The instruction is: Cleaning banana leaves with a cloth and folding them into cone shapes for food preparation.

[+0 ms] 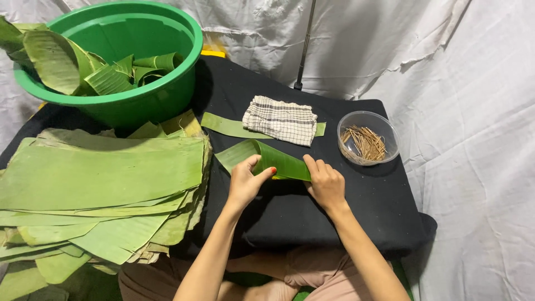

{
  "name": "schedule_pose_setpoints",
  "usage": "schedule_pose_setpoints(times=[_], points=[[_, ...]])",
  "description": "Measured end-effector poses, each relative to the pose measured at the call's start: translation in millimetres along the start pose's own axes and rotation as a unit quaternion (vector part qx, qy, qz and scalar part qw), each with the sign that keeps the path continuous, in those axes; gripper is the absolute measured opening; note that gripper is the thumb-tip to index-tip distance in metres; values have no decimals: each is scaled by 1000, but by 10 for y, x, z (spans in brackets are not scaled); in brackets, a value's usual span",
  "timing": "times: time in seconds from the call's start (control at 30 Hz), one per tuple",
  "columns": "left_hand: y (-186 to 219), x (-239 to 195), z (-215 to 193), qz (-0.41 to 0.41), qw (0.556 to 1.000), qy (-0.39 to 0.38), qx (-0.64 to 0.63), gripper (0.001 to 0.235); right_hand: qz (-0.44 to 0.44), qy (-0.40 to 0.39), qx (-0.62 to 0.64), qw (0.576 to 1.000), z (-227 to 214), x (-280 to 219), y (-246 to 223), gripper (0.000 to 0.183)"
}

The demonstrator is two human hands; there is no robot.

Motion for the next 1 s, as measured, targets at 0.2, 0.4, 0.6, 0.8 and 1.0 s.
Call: schedule_pose_setpoints(times=[0.2, 0.4, 0.6, 0.8, 1.0], points=[[-20, -29, 112, 6, 998, -48, -44, 13, -30, 17, 18, 999, -139, 116, -107, 60], [40, -1, -23, -8, 999, -37, 5, 18, -7, -4, -4, 1000, -10, 34, -54, 46], [23, -3, -180, -12, 998, -49, 41, 18, 8, 3, -51, 999, -46, 43, -34, 36], [-60, -23, -116, 15, 999, -38, 28, 19, 97, -171, 113, 974, 103, -99, 32, 50], [-125, -99, -276, 89, 992, -8, 94, 40, 287, -282, 556, 727, -582, 253, 270, 82]])
Point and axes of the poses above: each hand's wrist, its own x-axis towards the middle knuckle, its own z-axis out of the palm, y = z × x, the point moved 1 cm from there along x, towards the middle knuckle, and after that the axes turned 2 degrees about x, right-handed, at the moved point
